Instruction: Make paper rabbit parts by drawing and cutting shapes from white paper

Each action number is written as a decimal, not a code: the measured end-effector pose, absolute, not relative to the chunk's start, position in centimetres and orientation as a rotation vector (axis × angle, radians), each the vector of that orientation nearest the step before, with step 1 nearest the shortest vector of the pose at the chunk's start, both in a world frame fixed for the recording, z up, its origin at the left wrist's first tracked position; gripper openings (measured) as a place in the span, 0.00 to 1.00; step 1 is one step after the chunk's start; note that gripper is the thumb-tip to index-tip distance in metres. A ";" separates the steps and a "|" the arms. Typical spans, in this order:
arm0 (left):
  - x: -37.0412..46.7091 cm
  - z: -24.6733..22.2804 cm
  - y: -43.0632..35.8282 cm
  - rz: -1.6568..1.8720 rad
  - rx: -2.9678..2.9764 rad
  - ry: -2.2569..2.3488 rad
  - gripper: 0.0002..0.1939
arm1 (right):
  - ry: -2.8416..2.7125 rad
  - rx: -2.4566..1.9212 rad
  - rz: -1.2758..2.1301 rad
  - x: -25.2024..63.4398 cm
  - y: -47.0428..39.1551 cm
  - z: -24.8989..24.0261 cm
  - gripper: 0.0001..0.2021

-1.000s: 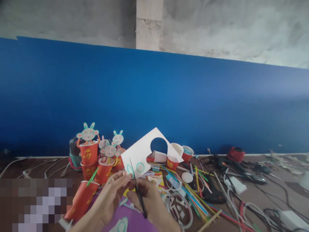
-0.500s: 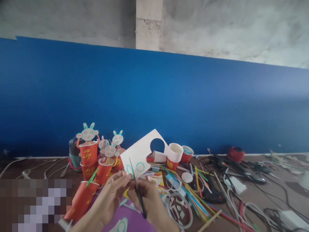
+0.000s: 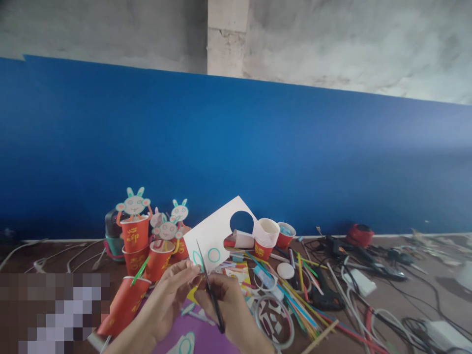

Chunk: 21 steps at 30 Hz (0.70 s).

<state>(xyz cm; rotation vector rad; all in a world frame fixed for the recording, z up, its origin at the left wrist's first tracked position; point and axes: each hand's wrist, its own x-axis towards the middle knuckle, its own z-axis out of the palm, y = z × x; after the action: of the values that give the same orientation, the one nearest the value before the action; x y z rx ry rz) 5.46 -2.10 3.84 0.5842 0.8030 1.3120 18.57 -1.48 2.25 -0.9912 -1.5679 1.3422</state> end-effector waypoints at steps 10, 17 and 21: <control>5.2 4.1 -1.9 1.296 0.600 0.780 0.11 | -1.645 -0.998 1.330 19.1 -1.1 1.3 0.19; 5.0 4.3 -1.9 1.291 0.635 0.768 0.11 | -1.642 -0.994 1.374 19.2 -1.3 2.1 0.21; 4.9 4.3 -1.8 1.277 0.661 0.781 0.12 | -1.629 -0.999 1.412 19.2 -1.5 2.8 0.23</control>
<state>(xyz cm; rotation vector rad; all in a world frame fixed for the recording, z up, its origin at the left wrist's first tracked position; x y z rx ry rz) 4.91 -1.76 4.34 0.6609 0.7811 1.2769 19.16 -1.47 2.79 -0.9991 -1.6286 1.4121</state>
